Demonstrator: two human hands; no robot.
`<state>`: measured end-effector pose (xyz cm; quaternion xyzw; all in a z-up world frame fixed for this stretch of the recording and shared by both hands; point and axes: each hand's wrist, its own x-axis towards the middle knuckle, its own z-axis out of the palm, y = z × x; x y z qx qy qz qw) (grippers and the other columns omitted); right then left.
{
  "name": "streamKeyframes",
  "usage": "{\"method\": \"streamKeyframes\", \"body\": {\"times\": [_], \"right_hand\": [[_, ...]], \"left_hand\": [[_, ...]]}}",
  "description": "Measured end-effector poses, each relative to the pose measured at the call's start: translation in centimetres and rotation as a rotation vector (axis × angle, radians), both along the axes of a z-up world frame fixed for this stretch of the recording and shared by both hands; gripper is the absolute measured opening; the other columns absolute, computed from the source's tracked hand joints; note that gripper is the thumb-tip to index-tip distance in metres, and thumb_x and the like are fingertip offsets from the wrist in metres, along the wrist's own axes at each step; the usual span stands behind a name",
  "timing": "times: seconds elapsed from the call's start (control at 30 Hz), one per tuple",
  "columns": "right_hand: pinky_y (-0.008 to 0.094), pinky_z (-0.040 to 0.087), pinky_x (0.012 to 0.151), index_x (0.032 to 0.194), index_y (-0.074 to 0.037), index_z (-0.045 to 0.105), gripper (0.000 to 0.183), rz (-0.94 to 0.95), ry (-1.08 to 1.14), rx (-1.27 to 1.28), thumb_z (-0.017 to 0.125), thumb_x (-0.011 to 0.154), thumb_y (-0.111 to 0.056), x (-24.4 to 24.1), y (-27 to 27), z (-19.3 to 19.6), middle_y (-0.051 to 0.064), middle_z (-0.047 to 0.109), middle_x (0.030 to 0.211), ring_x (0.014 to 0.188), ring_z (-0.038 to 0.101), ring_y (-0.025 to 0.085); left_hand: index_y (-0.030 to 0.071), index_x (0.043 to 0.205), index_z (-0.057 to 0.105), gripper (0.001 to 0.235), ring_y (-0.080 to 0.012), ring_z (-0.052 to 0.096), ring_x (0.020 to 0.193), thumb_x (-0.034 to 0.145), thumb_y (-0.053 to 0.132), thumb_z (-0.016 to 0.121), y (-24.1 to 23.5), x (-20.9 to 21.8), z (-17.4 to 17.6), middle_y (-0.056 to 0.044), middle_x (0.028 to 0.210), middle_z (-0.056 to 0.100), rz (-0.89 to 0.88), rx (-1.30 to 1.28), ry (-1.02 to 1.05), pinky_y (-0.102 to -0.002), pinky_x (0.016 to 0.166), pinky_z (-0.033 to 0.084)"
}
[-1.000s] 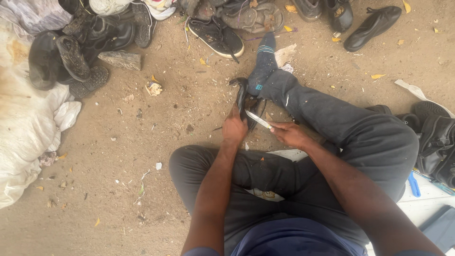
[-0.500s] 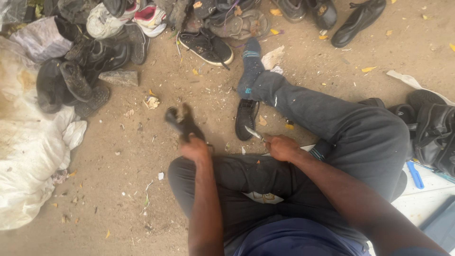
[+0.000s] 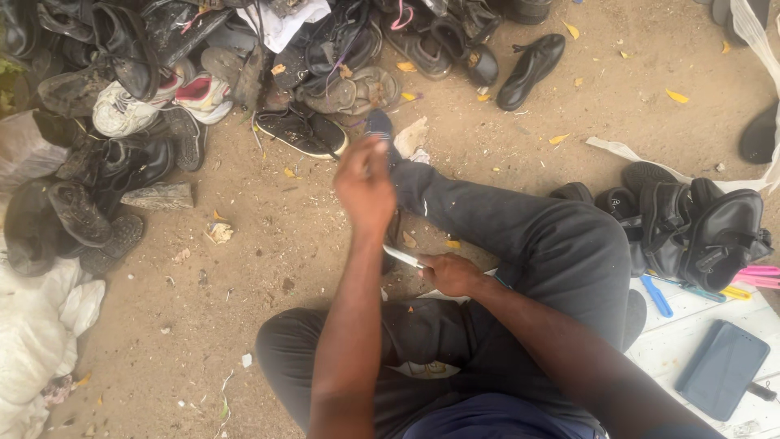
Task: The person sits on the ground and uses a knife to scrape and clean the soles and sides of several worn shoes. They handle multiple shoes one at a time, turning them over to access different areas, and occasionally toss the cleaned shoes aside.
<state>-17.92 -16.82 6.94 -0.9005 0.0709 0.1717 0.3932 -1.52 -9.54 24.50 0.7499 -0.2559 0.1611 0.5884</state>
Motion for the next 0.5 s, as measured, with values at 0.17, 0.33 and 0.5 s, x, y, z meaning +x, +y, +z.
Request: {"method": "streamKeyframes", "body": {"times": [0.17, 0.33, 0.5], "right_hand": [[0.050, 0.053, 0.084, 0.128, -0.016, 0.062, 0.034, -0.131, -0.117, 0.078, 0.056, 0.101, -0.036, 0.8, -1.4, 1.0, 0.019, 0.073, 0.102, 0.097, 0.071, 0.039], [0.049, 0.052, 0.088, 0.140, -0.019, 0.058, 0.044, -0.103, -0.107, 0.114, 0.054, 0.099, -0.037, 1.9, -0.2, 1.9, 0.019, 0.073, 0.108, 0.103, 0.070, 0.039], [0.046, 0.051, 0.095, 0.147, -0.022, 0.052, 0.052, -0.211, -0.049, 0.135, 0.054, 0.099, -0.044, 1.7, -0.7, 2.9, 0.019, 0.070, 0.120, 0.110, 0.069, 0.037]], "left_hand": [[-0.004, 0.107, 0.069, 0.024, -0.0187, 0.061, 0.061, 0.098, 0.016, 0.062, 9.3, -5.2, -15.1, -0.011, 0.084, 0.068, 0.256, -0.044, 1.130, -0.034, 0.053, 0.049], [-0.012, 0.112, 0.061, 0.035, -0.0165, 0.050, 0.047, 0.101, 0.021, 0.063, 9.7, -6.3, -23.0, -0.009, 0.068, 0.060, 0.247, -0.277, 1.322, -0.032, 0.041, 0.040], [-0.009, 0.119, 0.066, 0.035, -0.0153, 0.046, 0.042, 0.099, 0.020, 0.063, 12.9, -5.3, -20.2, -0.010, 0.066, 0.053, 0.352, -0.178, 1.314, -0.031, 0.038, 0.035]]}}
